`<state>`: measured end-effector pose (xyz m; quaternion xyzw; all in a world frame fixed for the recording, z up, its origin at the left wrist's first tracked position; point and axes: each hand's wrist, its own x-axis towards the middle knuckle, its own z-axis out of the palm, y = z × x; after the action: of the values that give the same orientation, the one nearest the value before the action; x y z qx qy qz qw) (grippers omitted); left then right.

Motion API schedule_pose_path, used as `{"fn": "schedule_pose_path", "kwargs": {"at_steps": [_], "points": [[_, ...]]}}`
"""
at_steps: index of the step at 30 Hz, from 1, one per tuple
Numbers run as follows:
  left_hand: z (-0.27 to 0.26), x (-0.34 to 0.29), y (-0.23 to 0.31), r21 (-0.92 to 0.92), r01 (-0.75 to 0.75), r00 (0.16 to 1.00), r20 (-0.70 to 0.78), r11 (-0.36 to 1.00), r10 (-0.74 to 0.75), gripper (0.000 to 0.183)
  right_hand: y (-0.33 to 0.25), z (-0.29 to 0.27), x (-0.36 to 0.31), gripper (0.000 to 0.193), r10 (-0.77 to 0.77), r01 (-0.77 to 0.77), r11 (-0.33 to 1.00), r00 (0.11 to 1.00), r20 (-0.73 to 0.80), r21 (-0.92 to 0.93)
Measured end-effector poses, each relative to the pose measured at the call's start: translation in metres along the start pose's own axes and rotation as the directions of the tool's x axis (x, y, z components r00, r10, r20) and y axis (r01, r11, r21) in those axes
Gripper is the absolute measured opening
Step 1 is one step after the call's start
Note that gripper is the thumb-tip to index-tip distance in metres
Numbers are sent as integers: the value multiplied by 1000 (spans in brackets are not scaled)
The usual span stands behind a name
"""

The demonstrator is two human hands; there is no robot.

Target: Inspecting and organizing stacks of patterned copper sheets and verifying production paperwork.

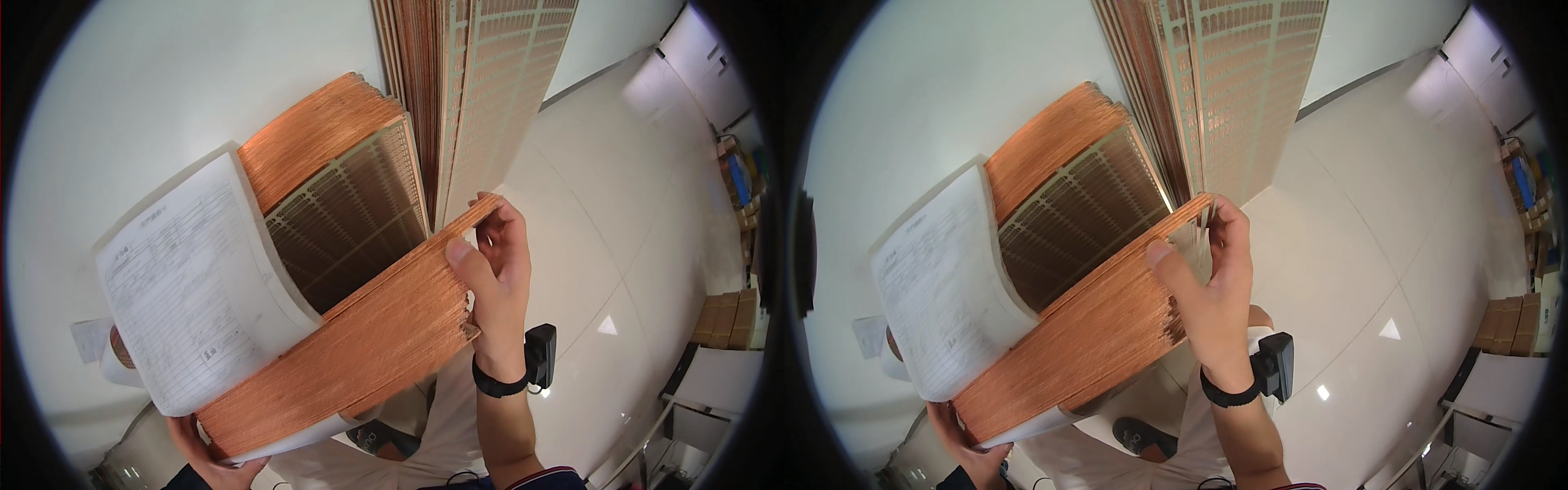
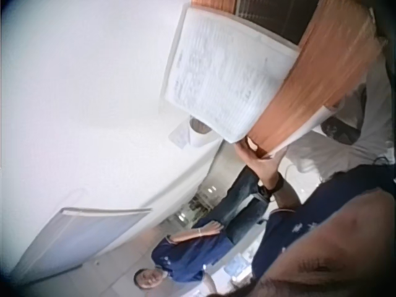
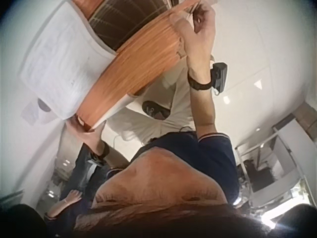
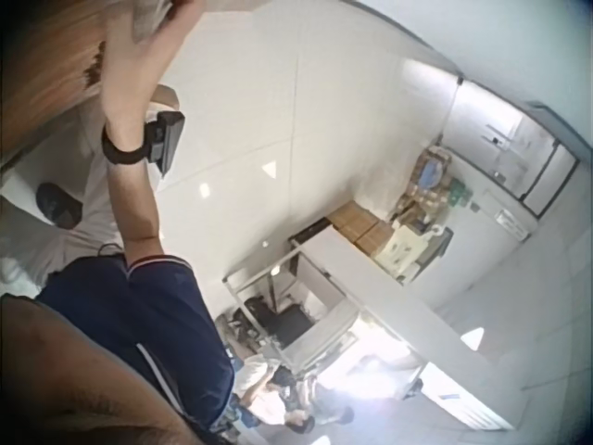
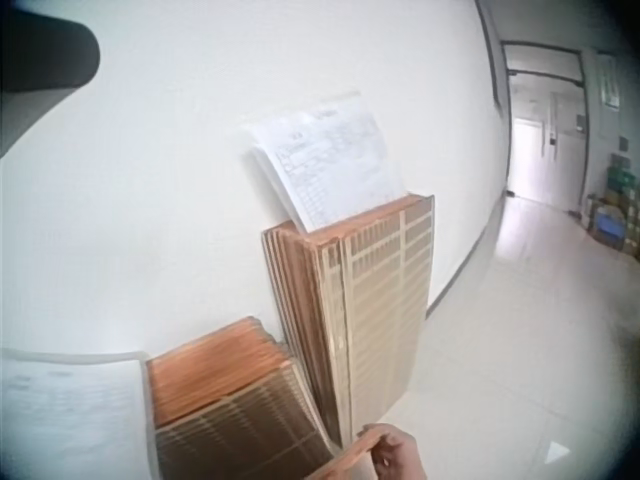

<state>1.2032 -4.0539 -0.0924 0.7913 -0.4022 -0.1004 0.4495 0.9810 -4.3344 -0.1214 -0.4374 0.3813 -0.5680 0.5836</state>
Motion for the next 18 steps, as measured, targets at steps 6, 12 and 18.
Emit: {"fn": "schedule_pose_path", "kwargs": {"at_steps": [6,12,18], "points": [[2,2,-5,13,-9,1000,12,1000,9,132,0,-3,7,54,18,-19,998,1000,-4,-58],[2,14,6,-95,35,999,-37,995,-39,132,12,9,17,51,13,-10,995,999,35,-98],[0,22,-10,-86,-8,992,122,996,18,105,36,-18,25,45,-66,76,963,997,48,-258]]}}
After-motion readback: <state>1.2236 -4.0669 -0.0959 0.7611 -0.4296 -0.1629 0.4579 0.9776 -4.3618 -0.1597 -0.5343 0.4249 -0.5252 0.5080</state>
